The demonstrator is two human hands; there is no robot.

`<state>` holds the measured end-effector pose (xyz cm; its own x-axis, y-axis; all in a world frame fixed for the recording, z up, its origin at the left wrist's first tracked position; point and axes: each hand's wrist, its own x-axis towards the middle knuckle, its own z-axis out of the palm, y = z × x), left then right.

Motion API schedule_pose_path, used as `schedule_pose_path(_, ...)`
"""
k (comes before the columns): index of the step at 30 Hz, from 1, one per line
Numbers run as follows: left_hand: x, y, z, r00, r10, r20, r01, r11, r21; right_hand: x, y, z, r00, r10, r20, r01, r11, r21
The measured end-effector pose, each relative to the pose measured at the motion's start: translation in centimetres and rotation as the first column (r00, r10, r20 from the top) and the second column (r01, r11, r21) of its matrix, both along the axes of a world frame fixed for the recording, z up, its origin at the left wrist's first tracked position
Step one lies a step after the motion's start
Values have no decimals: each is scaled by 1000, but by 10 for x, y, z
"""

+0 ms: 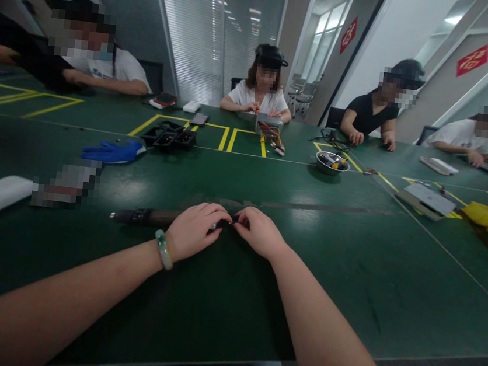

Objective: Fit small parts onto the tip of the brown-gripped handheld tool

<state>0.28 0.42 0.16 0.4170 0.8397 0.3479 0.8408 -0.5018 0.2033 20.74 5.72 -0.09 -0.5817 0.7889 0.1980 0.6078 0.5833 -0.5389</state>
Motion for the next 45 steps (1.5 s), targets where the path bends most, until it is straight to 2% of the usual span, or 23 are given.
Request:
schedule_pose_path(8,0,-1,0,1000,4,-7,-4,1000,2,-2,5,-4,999,-22,-33,21,999,-30)
schedule_pose_path(15,0,0,-3,1000,25,17,-25,1000,0,-3,4,1,1000,-15,19,15,1000,-16)
schedule_pose_path(18,3,-4,0,998,15,66,-17,999,42,-4,4,0,998,-32,55,32,999,11)
schedule_pose_path(21,5,-12,7,990,-94,104,85,993,86,-2,5,-4,998,-33,62,30,999,45)
schedule_pose_path(23,6,-17,9,962,-264,75,262,964,39,0,8,-6,998,-34,44,31,997,64)
schedule_pose_path(26,7,-23,9,828,-560,3,555,819,-146,10,15,-7,997,-70,32,68,995,71)
schedule_pose_path(28,6,-24,7,797,-604,15,592,776,-220,23,22,-6,991,-128,33,126,989,74)
schedule_pose_path(31,3,-24,5,822,-566,54,558,784,-271,56,35,-4,969,-239,70,233,969,81)
schedule_pose_path(33,1,-23,5,828,-555,74,550,781,-295,91,42,-4,936,-322,144,312,946,86)
schedule_pose_path(35,1,-22,5,829,-552,91,551,778,-301,134,45,-4,876,-430,218,418,903,101)
schedule_pose_path(37,1,-22,5,828,-552,99,553,776,-302,185,44,-5,797,-544,264,543,836,83)
schedule_pose_path(39,1,-22,5,831,-548,98,549,776,-311,240,40,-8,672,-670,315,696,717,38)
schedule_pose_path(43,2,-22,7,841,-534,92,531,779,-332,337,19,-21,362,-855,371,912,407,48)
schedule_pose_path(45,2,-22,7,841,-532,98,531,778,-335,369,6,-29,265,-891,368,944,318,91)
